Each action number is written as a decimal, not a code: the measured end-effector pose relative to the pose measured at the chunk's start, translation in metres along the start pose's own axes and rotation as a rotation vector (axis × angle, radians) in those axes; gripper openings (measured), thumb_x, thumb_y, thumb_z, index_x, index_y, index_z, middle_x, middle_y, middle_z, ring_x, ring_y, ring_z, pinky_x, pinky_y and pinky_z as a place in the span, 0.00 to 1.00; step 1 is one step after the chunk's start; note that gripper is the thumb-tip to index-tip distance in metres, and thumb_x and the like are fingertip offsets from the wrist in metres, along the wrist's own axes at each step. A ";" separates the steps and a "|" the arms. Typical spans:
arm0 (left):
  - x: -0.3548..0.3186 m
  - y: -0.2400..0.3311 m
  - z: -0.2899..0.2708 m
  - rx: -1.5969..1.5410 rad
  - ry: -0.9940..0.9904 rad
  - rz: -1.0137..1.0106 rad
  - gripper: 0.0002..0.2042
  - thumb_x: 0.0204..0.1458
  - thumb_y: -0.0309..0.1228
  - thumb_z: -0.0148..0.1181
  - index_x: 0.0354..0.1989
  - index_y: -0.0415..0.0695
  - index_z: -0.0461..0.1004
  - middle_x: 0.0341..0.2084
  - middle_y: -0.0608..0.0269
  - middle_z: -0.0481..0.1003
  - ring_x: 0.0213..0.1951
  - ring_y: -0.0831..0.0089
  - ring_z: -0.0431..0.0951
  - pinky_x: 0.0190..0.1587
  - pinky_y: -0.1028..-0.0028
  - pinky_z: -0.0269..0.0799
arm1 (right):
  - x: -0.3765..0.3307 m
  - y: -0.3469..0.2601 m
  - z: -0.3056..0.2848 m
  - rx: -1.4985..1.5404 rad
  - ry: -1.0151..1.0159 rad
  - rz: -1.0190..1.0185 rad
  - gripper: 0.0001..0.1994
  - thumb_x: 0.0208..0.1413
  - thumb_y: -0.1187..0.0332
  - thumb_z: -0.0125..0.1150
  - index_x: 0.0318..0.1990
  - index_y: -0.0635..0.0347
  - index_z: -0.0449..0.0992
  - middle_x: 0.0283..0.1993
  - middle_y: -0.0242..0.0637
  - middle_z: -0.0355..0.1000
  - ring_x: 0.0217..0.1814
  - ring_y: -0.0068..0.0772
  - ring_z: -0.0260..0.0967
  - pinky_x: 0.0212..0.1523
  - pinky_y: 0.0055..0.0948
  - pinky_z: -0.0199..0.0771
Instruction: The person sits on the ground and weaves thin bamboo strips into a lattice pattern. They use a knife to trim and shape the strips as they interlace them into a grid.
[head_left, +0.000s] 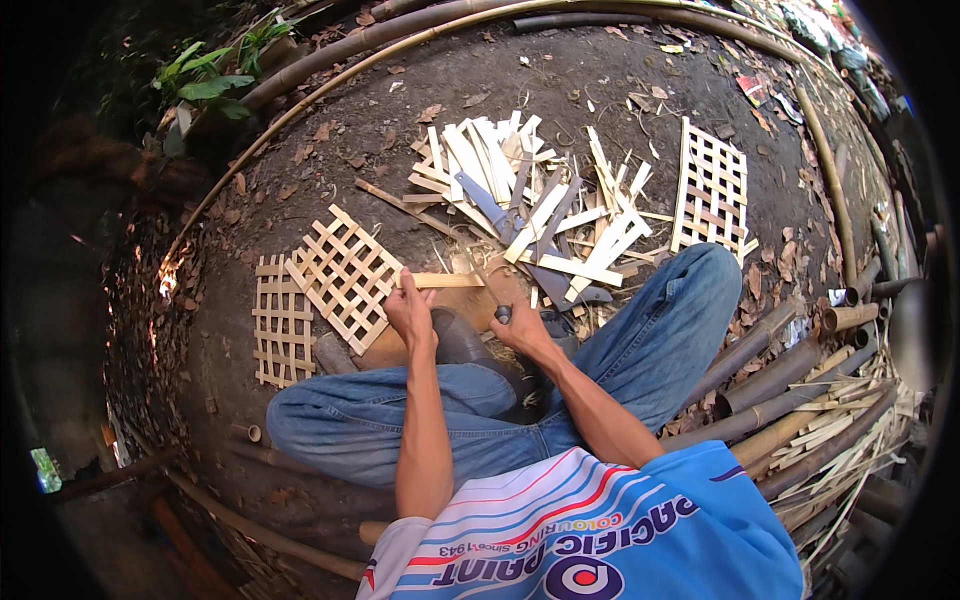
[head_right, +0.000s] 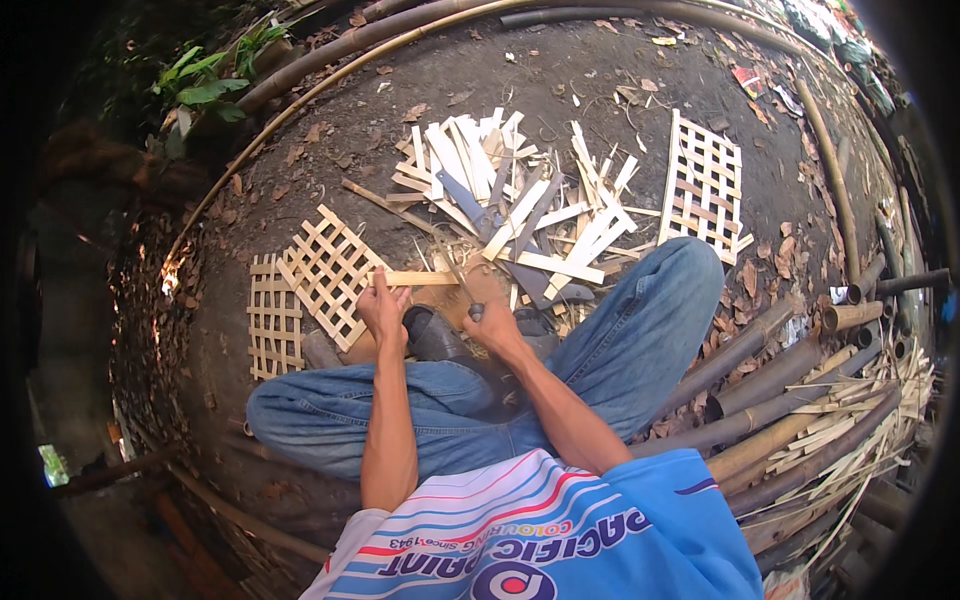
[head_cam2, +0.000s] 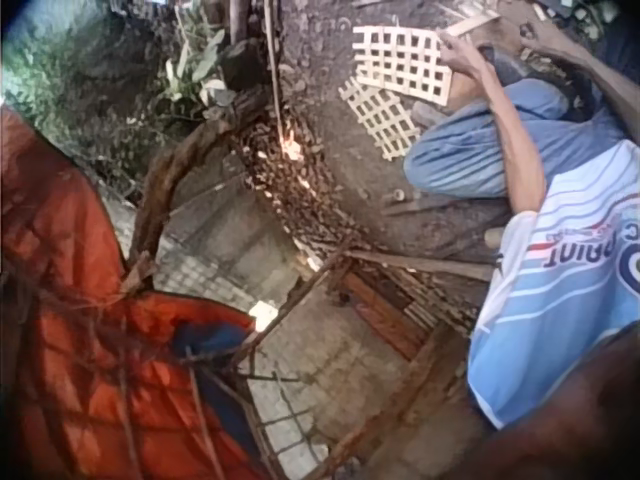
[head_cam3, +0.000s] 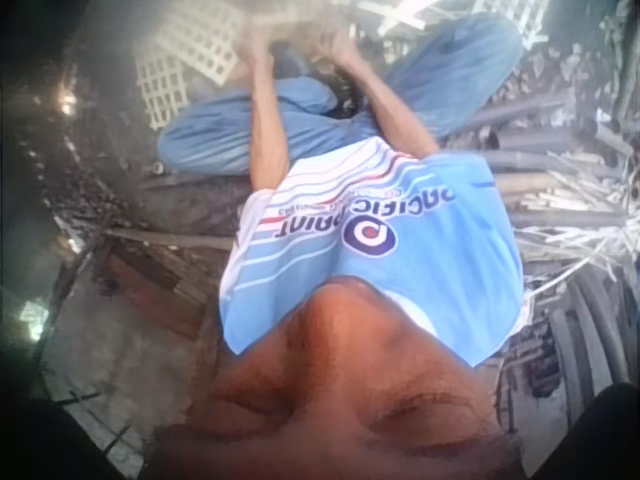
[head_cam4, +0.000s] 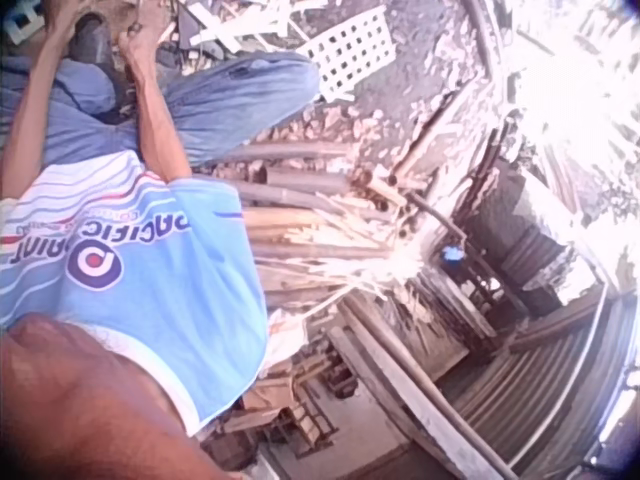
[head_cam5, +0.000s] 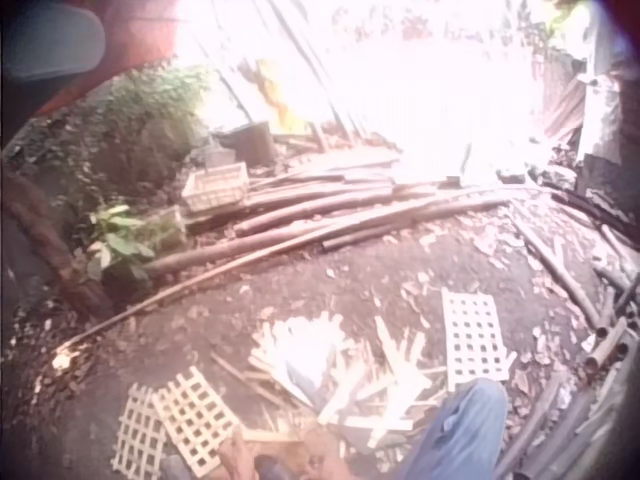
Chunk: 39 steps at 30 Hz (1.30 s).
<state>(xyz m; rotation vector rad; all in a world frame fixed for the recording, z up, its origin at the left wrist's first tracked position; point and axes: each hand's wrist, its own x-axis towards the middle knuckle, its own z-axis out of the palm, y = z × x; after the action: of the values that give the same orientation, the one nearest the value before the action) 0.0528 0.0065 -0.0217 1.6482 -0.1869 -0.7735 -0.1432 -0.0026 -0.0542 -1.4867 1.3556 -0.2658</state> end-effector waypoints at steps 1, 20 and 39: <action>-0.001 0.001 -0.001 -0.019 0.001 0.060 0.23 0.65 0.42 0.52 0.54 0.30 0.73 0.37 0.47 0.77 0.39 0.54 0.83 0.43 0.65 0.83 | 0.002 0.003 0.004 -0.007 -0.038 0.023 0.22 0.53 0.58 0.63 0.42 0.74 0.74 0.39 0.64 0.76 0.45 0.61 0.75 0.46 0.47 0.74; -0.003 -0.010 -0.017 0.409 -0.023 0.349 0.21 0.67 0.37 0.45 0.48 0.28 0.76 0.27 0.46 0.80 0.32 0.64 0.84 0.34 0.68 0.80 | -0.024 -0.046 0.023 0.193 -0.173 -0.145 0.25 0.64 0.51 0.54 0.44 0.73 0.73 0.32 0.61 0.74 0.37 0.58 0.75 0.42 0.48 0.72; 0.000 -0.011 -0.017 0.129 -0.055 0.190 0.21 0.68 0.36 0.44 0.58 0.31 0.72 0.35 0.42 0.79 0.40 0.53 0.84 0.40 0.66 0.83 | -0.016 -0.010 0.039 0.052 -0.011 -0.208 0.26 0.64 0.51 0.54 0.47 0.75 0.71 0.33 0.68 0.73 0.38 0.68 0.74 0.40 0.54 0.71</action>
<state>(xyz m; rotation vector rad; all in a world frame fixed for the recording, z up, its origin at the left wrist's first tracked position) 0.0599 0.0230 -0.0312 1.7026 -0.4339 -0.6732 -0.1138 0.0289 -0.0556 -1.5842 1.1773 -0.4215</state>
